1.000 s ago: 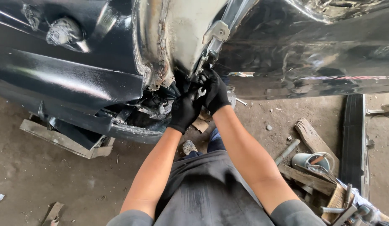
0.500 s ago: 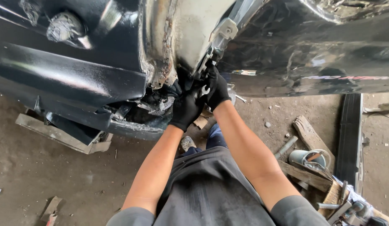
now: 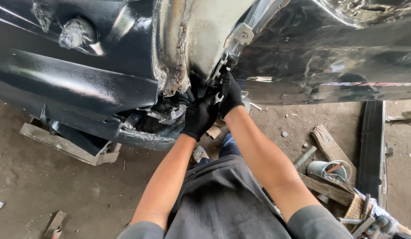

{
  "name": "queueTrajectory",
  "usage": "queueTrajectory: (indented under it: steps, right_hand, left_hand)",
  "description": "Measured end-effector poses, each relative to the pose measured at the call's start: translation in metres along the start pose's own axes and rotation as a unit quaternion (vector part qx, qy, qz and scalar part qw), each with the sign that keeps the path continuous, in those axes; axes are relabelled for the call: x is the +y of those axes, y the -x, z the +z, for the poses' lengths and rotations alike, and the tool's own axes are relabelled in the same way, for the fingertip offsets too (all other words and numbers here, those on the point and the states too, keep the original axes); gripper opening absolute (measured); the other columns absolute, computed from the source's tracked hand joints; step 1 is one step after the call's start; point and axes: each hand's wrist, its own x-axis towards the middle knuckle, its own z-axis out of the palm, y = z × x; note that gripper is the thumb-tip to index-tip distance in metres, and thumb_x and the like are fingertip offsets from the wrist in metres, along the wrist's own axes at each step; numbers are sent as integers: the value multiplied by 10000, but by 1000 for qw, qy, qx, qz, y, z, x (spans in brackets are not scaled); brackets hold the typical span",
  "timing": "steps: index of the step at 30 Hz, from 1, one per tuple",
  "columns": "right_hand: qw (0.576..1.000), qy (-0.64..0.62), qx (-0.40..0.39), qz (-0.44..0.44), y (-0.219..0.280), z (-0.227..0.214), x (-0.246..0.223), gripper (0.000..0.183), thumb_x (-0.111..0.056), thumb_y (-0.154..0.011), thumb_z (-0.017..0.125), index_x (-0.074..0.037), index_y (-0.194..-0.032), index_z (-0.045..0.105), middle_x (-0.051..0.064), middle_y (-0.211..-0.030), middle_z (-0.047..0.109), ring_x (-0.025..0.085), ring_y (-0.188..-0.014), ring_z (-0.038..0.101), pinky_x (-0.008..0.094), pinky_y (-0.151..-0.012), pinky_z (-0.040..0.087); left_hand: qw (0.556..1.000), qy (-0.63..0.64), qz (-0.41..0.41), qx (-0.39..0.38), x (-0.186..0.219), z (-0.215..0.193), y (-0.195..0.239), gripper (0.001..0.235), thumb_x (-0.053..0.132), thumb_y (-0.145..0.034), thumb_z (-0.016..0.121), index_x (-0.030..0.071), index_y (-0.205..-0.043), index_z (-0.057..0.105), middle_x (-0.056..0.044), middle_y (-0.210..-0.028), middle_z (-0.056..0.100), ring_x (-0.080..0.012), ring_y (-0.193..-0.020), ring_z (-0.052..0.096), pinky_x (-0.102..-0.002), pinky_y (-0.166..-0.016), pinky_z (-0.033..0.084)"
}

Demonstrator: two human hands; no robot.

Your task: The person uses a wrench to tighten bolts on the damaged front bumper of a black car. They repeatedly adjust their grip and position to access the fasteners in the damaged area.

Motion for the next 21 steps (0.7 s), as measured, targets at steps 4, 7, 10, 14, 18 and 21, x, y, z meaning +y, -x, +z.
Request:
queueTrajectory:
  steps: [4, 7, 10, 14, 18, 21]
  right_hand:
    - [998, 45, 41, -4, -11, -20, 4, 222, -339, -965, 642, -125, -971, 702, 18, -774, 678, 190, -623, 640, 338, -536, 519]
    - [999, 16, -35, -18, -16, -27, 4, 221, -344, -998, 676, -159, -884, 637, -18, -700, 587, 172, -597, 612, 340, -527, 517]
    - [999, 2, -48, -13, -19, -31, 5, 142, -273, -1007, 668, -154, -929, 668, -29, -752, 619, 134, -651, 617, 295, -578, 509]
    - [997, -12, -76, 9, -20, -23, 4, 160, -284, -974, 677, -145, -896, 658, -3, -731, 617, 177, -621, 621, 335, -564, 527]
    - [1000, 4, 9, -11, -8, -9, 4, 271, -390, -941, 648, -122, -934, 688, 43, -783, 672, 225, -638, 656, 374, -562, 539]
    - [988, 109, 105, -4, -7, -11, 0, 289, -404, -953, 663, -118, -934, 700, 32, -768, 667, 207, -621, 625, 358, -533, 516]
  left_hand:
    - [1000, -14, -18, -14, -2, 4, 2, 484, 352, -907, 650, 191, -1363, 644, -200, -1133, 713, -414, -958, 690, -503, -767, 550]
    - [1000, -1, 22, 17, 0, 4, 2, 430, 348, -931, 644, 161, -1318, 668, -189, -1136, 726, -408, -1004, 698, -489, -809, 562]
    - [997, 20, 52, 45, -1, 5, 2, 416, 335, -937, 640, 137, -1301, 667, -195, -1144, 721, -422, -1007, 695, -486, -803, 565]
    - [999, 13, 37, 31, -5, 7, -1, 392, 337, -947, 629, 141, -1282, 683, -198, -1103, 723, -425, -993, 695, -497, -803, 563]
    - [999, -33, 5, -6, -20, 15, 3, 350, 355, -943, 636, 146, -1212, 715, -204, -1035, 729, -423, -972, 698, -511, -814, 556]
    - [1000, -13, 27, 8, -7, 7, 1, 362, 353, -946, 628, 134, -1223, 707, -211, -1048, 725, -432, -962, 691, -512, -794, 552]
